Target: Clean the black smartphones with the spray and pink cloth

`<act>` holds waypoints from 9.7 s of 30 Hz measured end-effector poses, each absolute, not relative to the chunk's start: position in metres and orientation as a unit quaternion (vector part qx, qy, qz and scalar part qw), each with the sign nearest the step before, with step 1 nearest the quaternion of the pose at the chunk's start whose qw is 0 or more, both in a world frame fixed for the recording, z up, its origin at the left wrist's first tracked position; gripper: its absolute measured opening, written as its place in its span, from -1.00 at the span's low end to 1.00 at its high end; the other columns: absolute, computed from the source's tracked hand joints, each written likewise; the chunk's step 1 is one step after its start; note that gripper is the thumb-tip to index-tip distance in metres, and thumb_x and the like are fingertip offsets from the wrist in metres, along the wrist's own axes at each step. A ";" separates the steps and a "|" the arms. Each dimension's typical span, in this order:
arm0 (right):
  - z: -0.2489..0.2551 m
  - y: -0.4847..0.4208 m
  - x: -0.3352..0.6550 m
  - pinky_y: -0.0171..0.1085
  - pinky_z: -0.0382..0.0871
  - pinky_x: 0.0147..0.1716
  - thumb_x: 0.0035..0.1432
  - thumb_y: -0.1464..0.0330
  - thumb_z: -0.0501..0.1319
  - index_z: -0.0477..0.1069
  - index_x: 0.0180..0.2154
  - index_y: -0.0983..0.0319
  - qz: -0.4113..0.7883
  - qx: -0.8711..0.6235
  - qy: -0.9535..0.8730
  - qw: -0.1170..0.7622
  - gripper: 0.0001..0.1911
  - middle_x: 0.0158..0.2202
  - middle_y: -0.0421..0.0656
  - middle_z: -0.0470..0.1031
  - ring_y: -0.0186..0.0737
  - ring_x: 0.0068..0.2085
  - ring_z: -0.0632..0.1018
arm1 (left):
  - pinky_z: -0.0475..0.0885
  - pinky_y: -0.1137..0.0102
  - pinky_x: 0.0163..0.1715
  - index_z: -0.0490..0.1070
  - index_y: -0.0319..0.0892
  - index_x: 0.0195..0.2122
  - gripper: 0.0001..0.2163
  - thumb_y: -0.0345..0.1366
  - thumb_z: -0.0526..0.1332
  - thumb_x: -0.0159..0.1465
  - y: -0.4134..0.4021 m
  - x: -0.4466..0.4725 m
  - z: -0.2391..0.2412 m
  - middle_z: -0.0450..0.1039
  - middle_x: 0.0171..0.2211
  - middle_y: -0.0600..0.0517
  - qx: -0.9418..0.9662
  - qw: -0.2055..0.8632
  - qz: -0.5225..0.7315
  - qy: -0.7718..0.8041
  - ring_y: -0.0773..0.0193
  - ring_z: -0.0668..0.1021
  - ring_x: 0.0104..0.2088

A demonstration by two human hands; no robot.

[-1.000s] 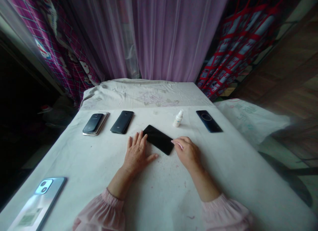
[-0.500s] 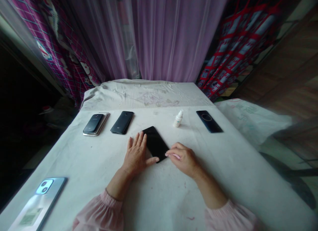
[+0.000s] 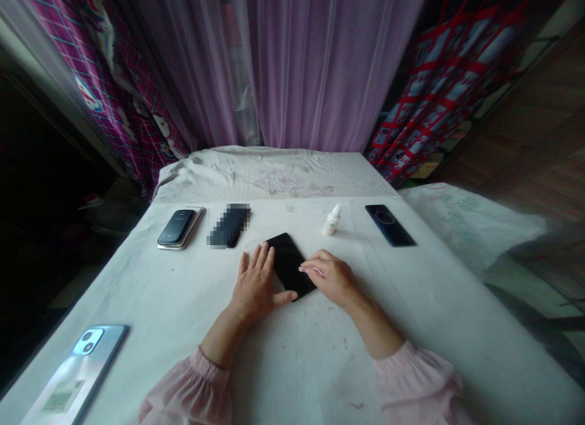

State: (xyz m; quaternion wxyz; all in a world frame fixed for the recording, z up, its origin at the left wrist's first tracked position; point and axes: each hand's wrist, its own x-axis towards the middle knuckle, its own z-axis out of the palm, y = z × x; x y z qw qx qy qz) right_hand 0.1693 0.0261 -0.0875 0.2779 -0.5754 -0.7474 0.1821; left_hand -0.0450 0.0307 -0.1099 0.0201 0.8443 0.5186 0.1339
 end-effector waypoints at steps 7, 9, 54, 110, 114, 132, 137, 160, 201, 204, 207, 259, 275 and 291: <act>-0.090 0.008 0.191 -0.41 0.31 -0.41 0.11 0.46 0.21 0.59 -0.33 0.10 0.264 -0.535 -0.753 0.279 -0.80 -0.36 -0.24 0.49 -0.38 -0.40 0.49 | -0.05 -0.11 0.24 -0.01 -0.35 0.32 0.03 0.41 0.04 0.05 0.031 -0.044 -0.108 -0.02 0.32 -0.36 0.845 0.025 0.121 0.520 -0.18 0.10 0.31; -0.092 0.011 0.190 -0.41 0.31 -0.40 0.11 0.46 0.21 0.59 -0.33 0.10 0.264 -0.536 -0.752 0.277 -0.80 -0.35 -0.24 0.49 -0.37 -0.40 0.50 | -0.05 -0.11 0.24 -0.01 -0.37 0.32 0.01 0.39 0.04 0.07 0.031 -0.044 -0.108 -0.03 0.32 -0.36 0.847 0.028 0.118 0.518 -0.18 0.09 0.31; -0.102 0.073 0.188 -0.27 0.37 -0.21 0.13 0.36 0.13 0.51 -0.35 0.15 0.176 -0.622 -0.688 0.331 -0.83 -0.29 -0.17 0.58 -0.21 -0.24 0.55 | 0.06 -0.07 0.23 0.11 -0.21 0.28 -0.27 0.14 0.17 0.20 0.040 -0.055 -0.106 0.17 0.27 -0.25 0.847 0.088 0.164 0.498 -0.10 0.19 0.29; -0.090 0.000 0.170 -0.36 0.20 -0.39 0.15 0.48 0.17 0.52 -0.34 0.14 0.024 -0.636 -0.715 0.289 -0.83 -0.34 -0.22 0.50 -0.33 -0.35 0.50 | 0.06 -0.06 0.22 0.03 -0.18 0.28 -0.28 -0.15 0.29 0.15 0.019 -0.036 -0.106 0.35 0.16 -0.17 0.819 0.111 0.207 0.524 -0.08 0.28 0.23; -0.089 0.003 0.197 -0.35 0.18 -0.41 0.13 0.45 0.19 0.53 -0.34 0.12 0.007 -0.682 -0.679 0.272 -0.84 -0.31 -0.23 0.51 -0.33 -0.36 0.49 | 0.05 -0.07 0.22 -0.01 -0.14 0.30 -0.28 -0.15 0.27 0.17 0.019 -0.037 -0.106 0.36 0.16 -0.15 0.822 0.113 0.208 0.518 -0.07 0.28 0.24; -0.086 0.002 0.189 -0.34 0.22 -0.35 0.14 0.46 0.19 0.54 -0.34 0.13 0.005 -0.665 -0.699 0.262 -0.84 -0.34 -0.20 0.51 -0.30 -0.32 0.49 | 0.03 -0.08 0.23 -0.13 -0.16 0.32 -0.22 -0.21 0.27 0.16 0.021 -0.039 -0.110 0.28 0.21 -0.17 0.826 0.114 0.204 0.512 -0.07 0.24 0.26; -0.089 0.003 0.198 -0.34 0.22 -0.36 0.12 0.46 0.20 0.54 -0.33 0.13 -0.011 -0.687 -0.678 0.261 -0.84 -0.33 -0.20 0.52 -0.29 -0.32 0.49 | 0.02 -0.09 0.23 -0.15 -0.13 0.33 -0.22 -0.20 0.26 0.18 0.021 -0.040 -0.109 0.28 0.21 -0.16 0.826 0.116 0.209 0.511 -0.06 0.23 0.26; -0.088 0.002 0.177 -0.30 0.23 -0.29 0.14 0.48 0.18 0.54 -0.31 0.16 -0.012 -0.652 -0.713 0.259 -0.82 -0.33 -0.17 0.50 -0.25 -0.29 0.47 | 0.00 -0.07 0.24 -0.14 -0.15 0.33 -0.23 -0.20 0.27 0.18 0.021 -0.038 -0.107 0.27 0.22 -0.16 0.826 0.117 0.203 0.513 -0.06 0.23 0.26; -0.086 0.002 0.160 -0.25 0.14 -0.28 0.17 0.47 0.19 0.54 -0.28 0.14 -0.006 -0.642 -0.725 0.249 -0.83 -0.32 -0.16 0.51 -0.21 -0.27 0.46 | 0.01 -0.07 0.23 -0.14 -0.15 0.34 -0.22 -0.17 0.26 0.18 0.021 -0.037 -0.108 0.28 0.21 -0.17 0.826 0.125 0.210 0.508 -0.07 0.24 0.26; -0.086 0.000 0.143 -0.24 0.13 -0.28 0.19 0.45 0.19 0.53 -0.28 0.14 0.000 -0.608 -0.754 0.249 -0.84 -0.33 -0.16 0.50 -0.20 -0.26 0.45 | 0.01 -0.06 0.23 -0.11 -0.17 0.33 -0.23 -0.17 0.26 0.18 0.021 -0.037 -0.108 0.28 0.21 -0.18 0.827 0.120 0.207 0.508 -0.07 0.24 0.26; -0.086 0.001 0.146 -0.24 0.12 -0.29 0.20 0.43 0.19 0.54 -0.28 0.12 0.002 -0.608 -0.755 0.246 -0.84 -0.33 -0.17 0.49 -0.22 -0.27 0.44 | 0.01 -0.07 0.23 -0.11 -0.17 0.32 -0.23 -0.19 0.27 0.17 0.022 -0.038 -0.107 0.28 0.21 -0.17 0.827 0.121 0.205 0.509 -0.07 0.24 0.26; -0.089 0.027 0.196 -0.28 0.13 -0.29 0.19 0.42 0.16 0.59 -0.26 0.12 -0.026 -0.729 -0.642 0.234 -0.78 -0.30 -0.13 0.54 -0.23 -0.29 0.45 | -0.06 -0.11 0.23 -0.15 -0.09 0.33 -0.11 -0.18 0.37 0.07 0.021 -0.036 -0.097 0.37 0.14 -0.12 0.832 0.180 0.218 0.478 -0.06 0.31 0.19; -0.085 0.027 0.181 -0.26 0.13 -0.29 0.21 0.41 0.15 0.57 -0.28 0.14 -0.022 -0.713 -0.666 0.216 -0.79 -0.30 -0.11 0.51 -0.21 -0.28 0.45 | -0.03 -0.12 0.22 -0.15 -0.11 0.33 -0.10 -0.19 0.37 0.07 0.020 -0.036 -0.097 0.38 0.12 -0.12 0.836 0.178 0.218 0.471 -0.06 0.33 0.17; -0.092 0.029 0.195 -0.28 0.19 -0.26 0.19 0.41 0.15 0.58 -0.27 0.13 -0.019 -0.707 -0.660 0.251 -0.78 -0.30 -0.13 0.53 -0.24 -0.29 0.46 | -0.04 -0.12 0.22 -0.15 -0.11 0.33 -0.11 -0.19 0.35 0.07 0.021 -0.036 -0.095 0.38 0.12 -0.13 0.835 0.180 0.216 0.473 -0.07 0.33 0.17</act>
